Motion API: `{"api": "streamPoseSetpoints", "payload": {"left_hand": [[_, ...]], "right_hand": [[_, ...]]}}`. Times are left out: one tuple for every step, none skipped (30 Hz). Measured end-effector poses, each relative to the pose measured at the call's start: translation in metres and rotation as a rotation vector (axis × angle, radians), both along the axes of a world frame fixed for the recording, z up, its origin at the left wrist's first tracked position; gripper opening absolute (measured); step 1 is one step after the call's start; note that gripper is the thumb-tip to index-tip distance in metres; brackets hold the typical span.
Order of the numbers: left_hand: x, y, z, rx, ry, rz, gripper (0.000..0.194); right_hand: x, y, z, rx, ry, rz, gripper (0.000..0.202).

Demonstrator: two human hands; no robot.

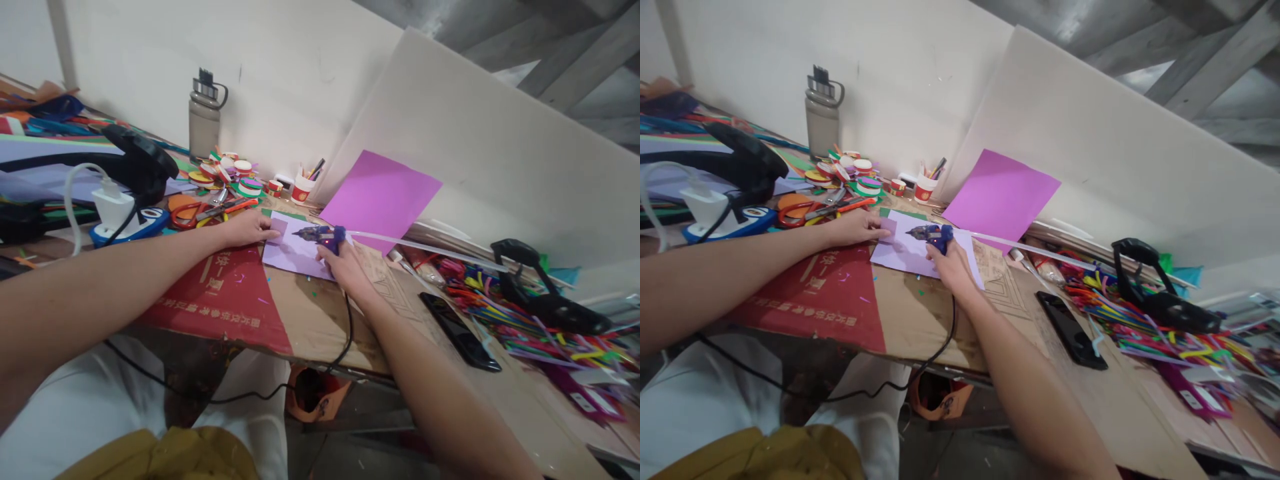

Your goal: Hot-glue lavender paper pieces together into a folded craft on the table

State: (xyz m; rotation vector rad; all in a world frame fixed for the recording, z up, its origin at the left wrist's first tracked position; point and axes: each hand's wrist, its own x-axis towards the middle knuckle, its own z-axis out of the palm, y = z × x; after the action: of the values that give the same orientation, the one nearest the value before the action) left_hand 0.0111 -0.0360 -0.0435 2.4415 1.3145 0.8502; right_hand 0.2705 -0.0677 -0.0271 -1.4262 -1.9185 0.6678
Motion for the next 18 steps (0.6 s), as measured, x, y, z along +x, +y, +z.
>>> {"api": "streamPoseSetpoints", "payload": {"left_hand": [[0.0,-0.001,0.0,0.033,0.055,-0.032,0.031],[0.0,-0.002,0.0,0.065,0.125,-0.076,0.029],[0.001,-0.004,0.001,0.097,0.197,-0.126,0.027],[0.002,-0.006,0.001,0.135,0.25,-0.167,0.025],[0.002,-0.007,0.001,0.168,0.299,-0.2,0.025],[0.003,-0.008,0.002,0.199,0.342,-0.222,0.024],[0.003,-0.009,0.002,0.233,0.376,-0.236,0.023],[0.004,-0.01,0.002,0.269,0.4,-0.247,0.022],[0.004,-0.01,0.001,0.304,0.414,-0.261,0.02],[0.004,-0.009,0.001,0.336,0.42,-0.278,0.019],[0.004,-0.008,0.001,0.365,0.419,-0.295,0.017],[0.004,-0.008,0.0,0.387,0.414,-0.311,0.015],[0.004,-0.007,0.0,0.402,0.404,-0.327,0.014],[0.004,-0.006,-0.001,0.411,0.393,-0.341,0.013],[0.004,-0.005,-0.001,0.413,0.384,-0.353,0.013],[0.003,-0.004,-0.002,0.408,0.377,-0.36,0.014],[0.003,-0.004,-0.002,0.396,0.373,-0.362,0.015],[0.003,-0.004,-0.003,0.379,0.371,-0.36,0.015]], "right_hand": [[0.001,0.001,0.001,-0.031,0.042,-0.018,0.025],[0.003,0.002,0.001,-0.054,0.075,-0.032,0.024],[0.004,0.004,0.001,-0.072,0.102,-0.04,0.024],[0.005,0.005,0.0,-0.088,0.129,-0.047,0.024],[0.006,0.007,-0.001,-0.1,0.158,-0.055,0.024],[0.007,0.008,-0.003,-0.109,0.185,-0.067,0.024],[0.007,0.01,-0.004,-0.115,0.21,-0.082,0.024],[0.008,0.011,-0.006,-0.118,0.237,-0.101,0.024],[0.008,0.013,-0.007,-0.118,0.26,-0.12,0.024],[0.008,0.013,-0.008,-0.116,0.274,-0.137,0.023],[0.008,0.014,-0.008,-0.114,0.277,-0.153,0.023],[0.008,0.015,-0.008,-0.107,0.268,-0.166,0.022],[0.008,0.015,-0.008,-0.097,0.251,-0.173,0.02],[0.008,0.016,-0.008,-0.084,0.231,-0.177,0.019],[0.008,0.016,-0.008,-0.072,0.217,-0.177,0.018],[0.008,0.017,-0.008,-0.066,0.219,-0.174,0.017],[0.009,0.019,-0.009,-0.068,0.238,-0.17,0.018],[0.009,0.02,-0.011,-0.084,0.267,-0.165,0.018]]}}
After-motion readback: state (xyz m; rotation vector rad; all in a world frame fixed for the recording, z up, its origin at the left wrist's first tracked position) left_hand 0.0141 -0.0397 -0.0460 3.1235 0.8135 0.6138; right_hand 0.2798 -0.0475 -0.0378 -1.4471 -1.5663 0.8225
